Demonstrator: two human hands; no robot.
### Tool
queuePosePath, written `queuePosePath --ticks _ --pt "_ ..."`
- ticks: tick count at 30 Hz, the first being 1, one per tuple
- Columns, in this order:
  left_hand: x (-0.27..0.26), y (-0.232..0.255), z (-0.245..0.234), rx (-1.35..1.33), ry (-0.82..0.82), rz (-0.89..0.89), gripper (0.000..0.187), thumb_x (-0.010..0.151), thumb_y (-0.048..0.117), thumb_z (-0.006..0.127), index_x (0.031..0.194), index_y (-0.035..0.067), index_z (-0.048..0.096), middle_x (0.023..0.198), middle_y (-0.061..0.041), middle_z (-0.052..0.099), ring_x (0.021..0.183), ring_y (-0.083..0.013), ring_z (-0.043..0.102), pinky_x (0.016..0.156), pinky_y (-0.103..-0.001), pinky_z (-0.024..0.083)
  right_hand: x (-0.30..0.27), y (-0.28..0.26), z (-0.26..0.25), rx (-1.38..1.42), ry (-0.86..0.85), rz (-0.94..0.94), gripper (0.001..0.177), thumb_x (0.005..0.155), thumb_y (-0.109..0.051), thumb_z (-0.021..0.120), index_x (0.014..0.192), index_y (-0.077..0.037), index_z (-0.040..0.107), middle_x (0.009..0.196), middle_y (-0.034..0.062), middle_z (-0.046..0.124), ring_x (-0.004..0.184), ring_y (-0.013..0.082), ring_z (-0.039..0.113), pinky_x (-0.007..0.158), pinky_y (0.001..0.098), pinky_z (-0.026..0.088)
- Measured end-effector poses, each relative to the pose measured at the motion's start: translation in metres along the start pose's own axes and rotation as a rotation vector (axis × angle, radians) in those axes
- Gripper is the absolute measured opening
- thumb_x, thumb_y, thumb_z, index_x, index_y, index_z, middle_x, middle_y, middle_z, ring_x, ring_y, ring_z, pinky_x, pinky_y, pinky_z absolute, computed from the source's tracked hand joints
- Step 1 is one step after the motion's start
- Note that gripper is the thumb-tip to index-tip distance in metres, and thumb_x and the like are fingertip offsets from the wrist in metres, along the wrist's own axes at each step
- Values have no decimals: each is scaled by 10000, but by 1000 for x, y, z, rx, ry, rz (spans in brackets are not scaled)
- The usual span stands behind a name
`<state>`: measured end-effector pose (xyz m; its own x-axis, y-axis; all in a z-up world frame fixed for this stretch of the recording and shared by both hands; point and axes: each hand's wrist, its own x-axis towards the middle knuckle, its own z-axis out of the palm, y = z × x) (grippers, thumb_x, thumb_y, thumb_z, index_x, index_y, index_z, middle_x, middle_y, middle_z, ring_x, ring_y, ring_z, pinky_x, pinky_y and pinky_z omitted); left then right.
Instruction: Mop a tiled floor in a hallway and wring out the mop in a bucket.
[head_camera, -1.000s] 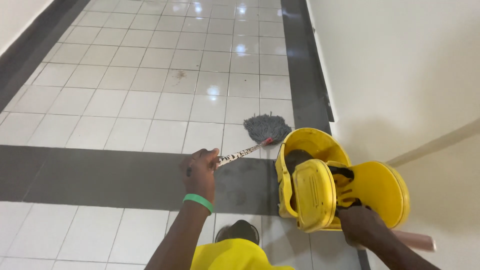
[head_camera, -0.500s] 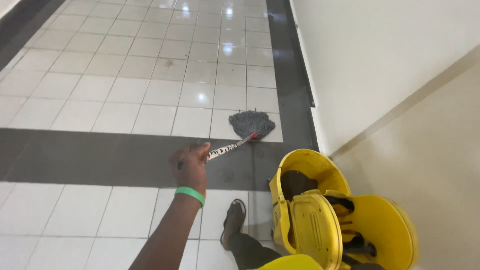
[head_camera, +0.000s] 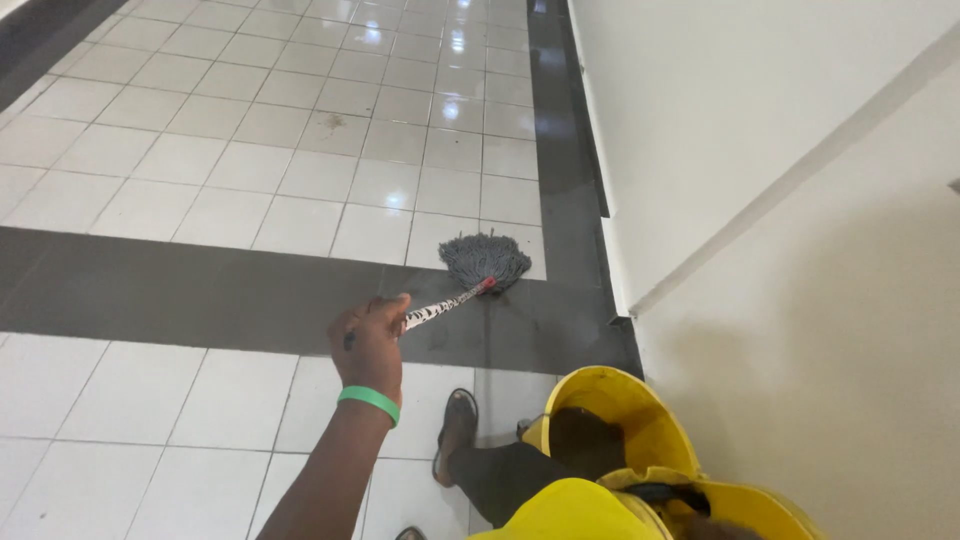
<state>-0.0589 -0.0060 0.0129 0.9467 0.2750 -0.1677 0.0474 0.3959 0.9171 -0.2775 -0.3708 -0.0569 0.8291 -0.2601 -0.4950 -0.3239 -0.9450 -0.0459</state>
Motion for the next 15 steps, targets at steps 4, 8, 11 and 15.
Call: queuePosePath --ticks 4,8,11,15 --pt "2 0 17 15 15 -7 357 810 80 720 547 97 479 574 6 440 547 -110 358 536 -310 274 79 -113 -108 71 27 -44 698 813 -567 735 1380 -185 598 1249 114 711 1158 305 688 1015 427 525" --pt "15 8 41 49 -6 -27 405 822 112 763 533 97 479 543 9 447 516 -104 371 506 -305 275 151 -219 -133 321 -3 -329 936 804 -481 788 1575 -210 331 1215 155 731 1134 303 688 988 439 511" --pt "25 7 56 82 -126 66 538 931 227 750 534 110 406 534 27 395 503 -90 318 497 -300 260 194 -264 -128 198 -28 -466 964 798 -483 805 1579 -225 301 1215 174 688 1146 339 643 967 474 496" --pt "35 23 84 217 -80 81 502 960 304 651 528 96 505 504 29 414 475 -83 312 461 -306 227 245 -277 -133 218 19 -477 611 851 -427 732 1364 -186 502 1072 151 739 1035 356 703 880 499 545"
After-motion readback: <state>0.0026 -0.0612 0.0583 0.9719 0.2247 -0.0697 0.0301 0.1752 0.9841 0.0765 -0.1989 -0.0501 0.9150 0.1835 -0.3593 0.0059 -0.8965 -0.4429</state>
